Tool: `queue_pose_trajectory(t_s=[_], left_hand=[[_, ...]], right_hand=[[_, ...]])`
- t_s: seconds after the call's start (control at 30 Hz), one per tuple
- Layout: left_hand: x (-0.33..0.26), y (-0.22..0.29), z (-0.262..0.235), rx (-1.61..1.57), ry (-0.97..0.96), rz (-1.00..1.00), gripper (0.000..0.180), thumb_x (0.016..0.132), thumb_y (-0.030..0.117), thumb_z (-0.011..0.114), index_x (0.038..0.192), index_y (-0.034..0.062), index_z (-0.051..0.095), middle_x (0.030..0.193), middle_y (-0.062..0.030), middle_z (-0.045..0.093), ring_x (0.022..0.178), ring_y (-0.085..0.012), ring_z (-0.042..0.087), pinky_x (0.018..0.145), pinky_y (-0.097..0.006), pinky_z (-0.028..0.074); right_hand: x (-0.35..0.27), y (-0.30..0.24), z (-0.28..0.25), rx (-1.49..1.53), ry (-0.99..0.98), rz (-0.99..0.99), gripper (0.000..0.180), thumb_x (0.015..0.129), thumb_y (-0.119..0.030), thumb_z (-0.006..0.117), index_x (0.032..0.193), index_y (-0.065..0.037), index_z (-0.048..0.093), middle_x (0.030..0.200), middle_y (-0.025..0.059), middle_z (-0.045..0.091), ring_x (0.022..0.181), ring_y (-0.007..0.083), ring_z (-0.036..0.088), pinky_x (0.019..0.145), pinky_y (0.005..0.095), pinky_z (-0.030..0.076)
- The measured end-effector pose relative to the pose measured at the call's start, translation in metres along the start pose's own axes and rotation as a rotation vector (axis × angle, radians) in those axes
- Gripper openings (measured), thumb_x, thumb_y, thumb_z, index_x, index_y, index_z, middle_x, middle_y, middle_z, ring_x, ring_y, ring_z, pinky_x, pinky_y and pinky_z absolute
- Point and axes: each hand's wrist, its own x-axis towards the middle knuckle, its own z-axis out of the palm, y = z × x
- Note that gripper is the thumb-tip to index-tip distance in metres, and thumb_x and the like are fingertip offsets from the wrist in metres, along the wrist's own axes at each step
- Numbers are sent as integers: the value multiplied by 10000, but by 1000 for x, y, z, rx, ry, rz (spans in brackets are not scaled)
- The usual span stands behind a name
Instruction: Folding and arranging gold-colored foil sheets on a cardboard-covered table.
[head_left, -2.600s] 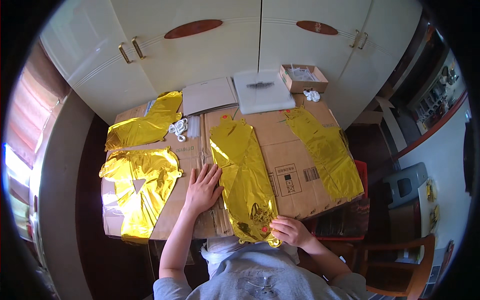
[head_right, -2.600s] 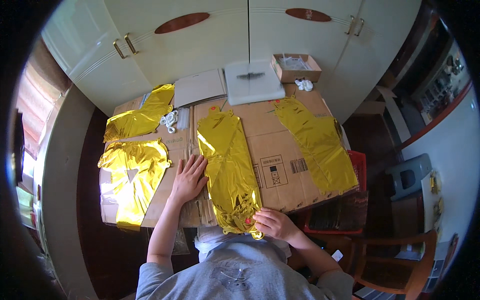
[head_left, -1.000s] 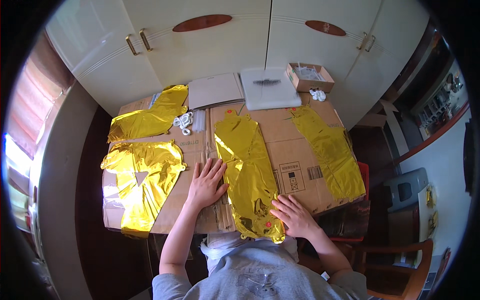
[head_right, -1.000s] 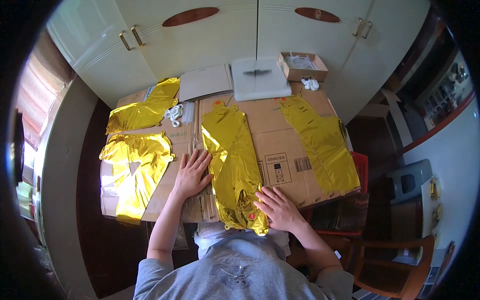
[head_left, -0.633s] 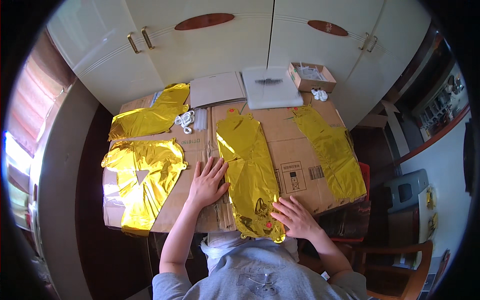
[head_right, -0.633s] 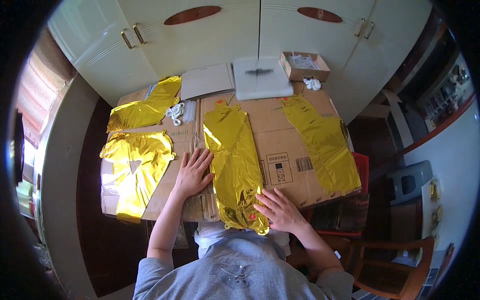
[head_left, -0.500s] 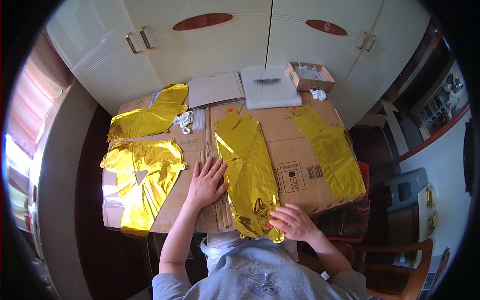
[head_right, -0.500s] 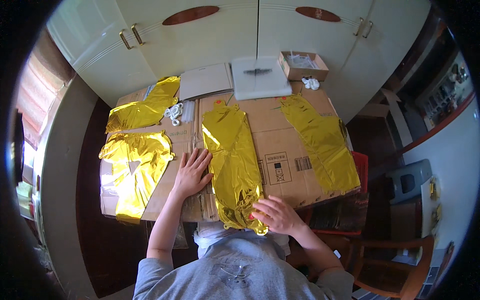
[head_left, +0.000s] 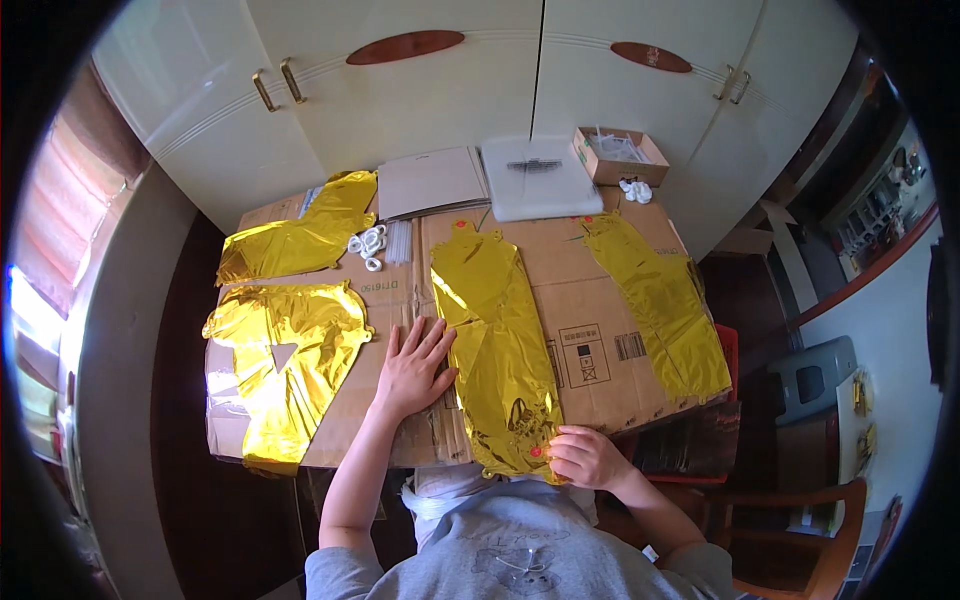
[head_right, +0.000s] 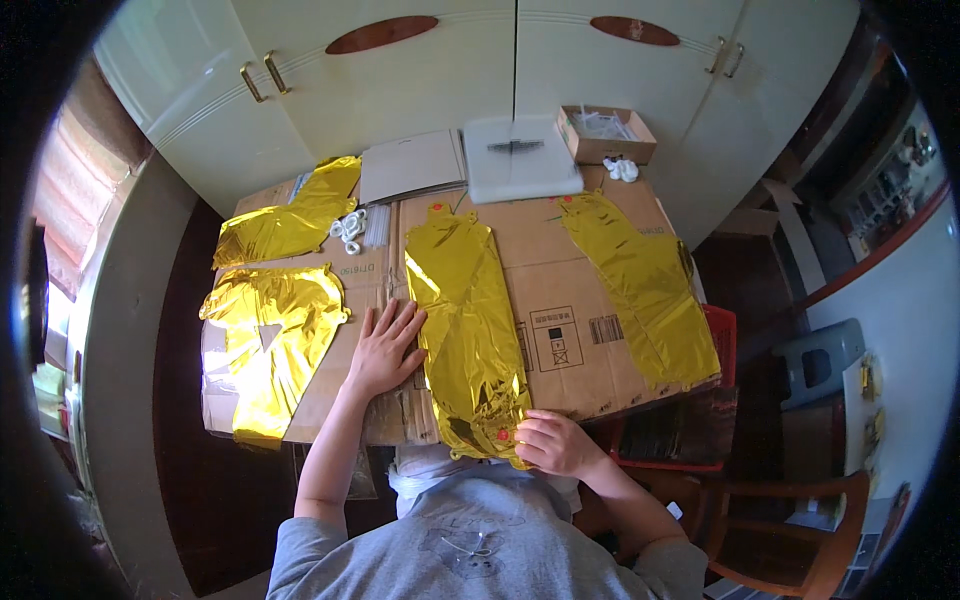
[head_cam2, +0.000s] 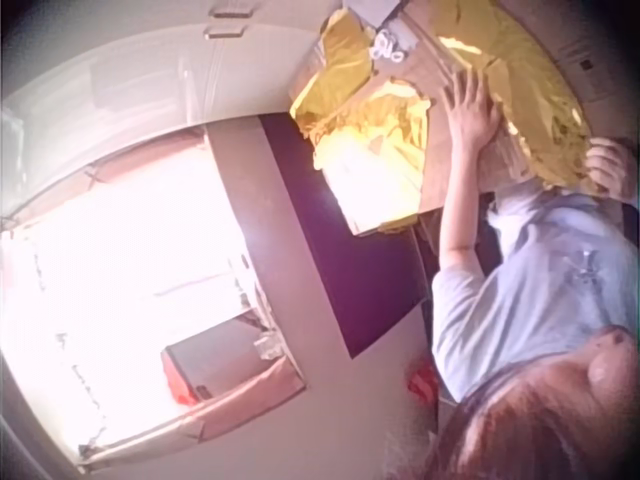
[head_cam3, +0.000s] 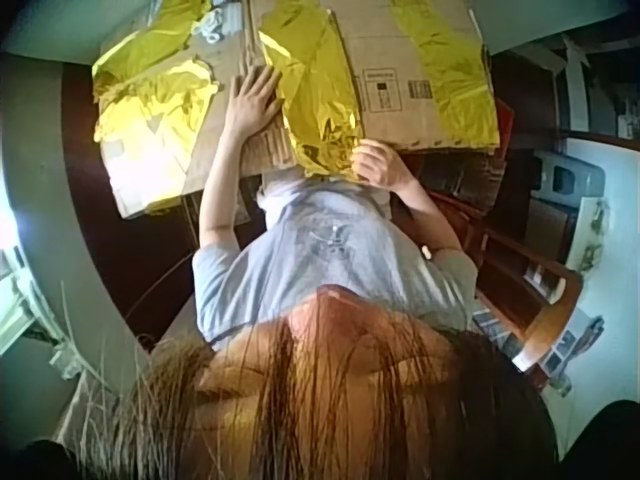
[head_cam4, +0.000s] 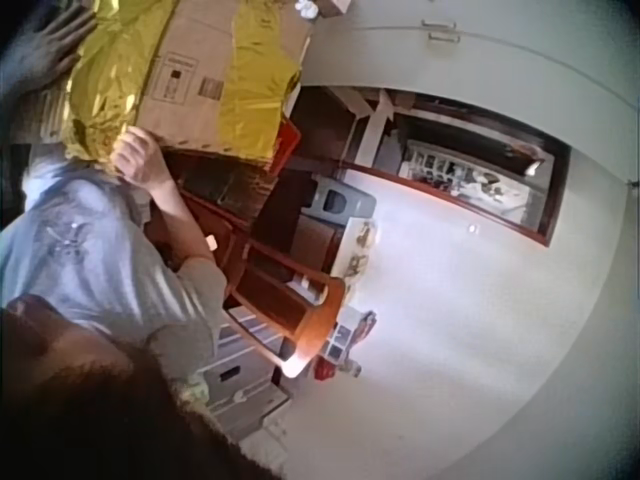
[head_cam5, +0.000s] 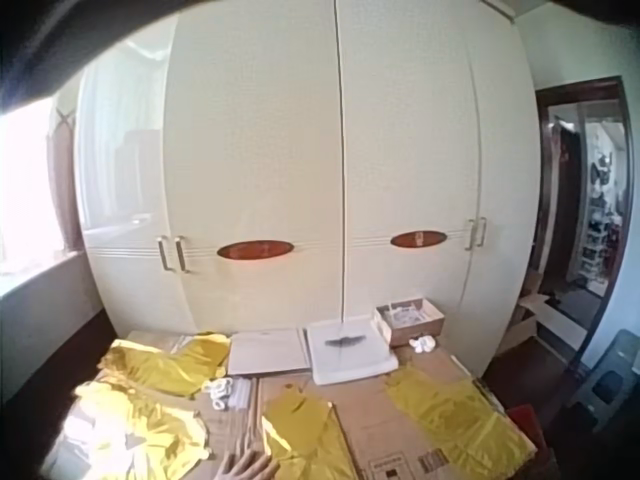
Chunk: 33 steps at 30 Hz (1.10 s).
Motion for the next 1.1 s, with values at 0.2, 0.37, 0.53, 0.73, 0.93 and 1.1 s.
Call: queue_pose_trajectory(t_s=[0.2, 0.37, 0.53, 0.73, 0.93, 1.1], left_hand=[[0, 1, -1, -6, 2, 1, 632, 924, 453, 515, 1473, 168, 387, 1539, -62, 358, 1454, -313, 244, 1168, -575, 134], [1, 2, -3, -10, -3, 0, 629, 929, 458, 507, 1473, 168, 386, 1542, -63, 352, 1456, -315, 238, 1167, -574, 135], [-1, 0, -4, -42, 5, -9, 610, 949, 452, 488, 1470, 152, 387, 1549, -80, 332, 1456, -326, 231, 1164, -574, 146], [12, -9, -5, -65, 45, -39, 641, 957, 430, 490, 1462, 53, 371, 1547, -142, 315, 1458, -336, 220, 1161, -564, 169], [63, -21, -1, -23, 22, -79, 727, 930, 496, 505, 1467, 32, 350, 1547, -147, 312, 1456, -346, 220, 1164, -560, 165], [76, -31, 3, -28, 30, -104, 745, 894, 521, 551, 1445, 47, 385, 1512, -122, 373, 1449, -309, 255, 1143, -582, 191]], right_hand=[[3, 2, -12, 140, -29, 25, 308, 851, -341, 673, 1011, -98, 573, 1097, 67, 580, 1097, 245, 566, 1033, 443, 441], [12, 17, -24, 164, -2, 120, 460, 852, -388, 686, 1162, -78, 547, 1204, 107, 555, 1182, 278, 525, 1072, 467, 387], [53, 59, -4, 17, 6, 363, 532, 894, -310, 645, 1322, -36, 488, 1427, 182, 423, 1340, 329, 403, 1121, 496, 310], [92, 117, 23, -36, -115, 458, 663, 966, -388, 527, 1461, 5, 327, 1529, 228, 288, 1435, 348, 262, 1177, 469, 224], [108, 120, 31, -181, -268, 412, 690, 972, -484, 468, 1462, -14, 342, 1537, 203, 292, 1444, 333, 251, 1189, 454, 198], [104, 120, 39, -200, -207, 388, 709, 936, -531, 515, 1439, -47, 392, 1507, 188, 359, 1427, 338, 289, 1182, 472, 207]])
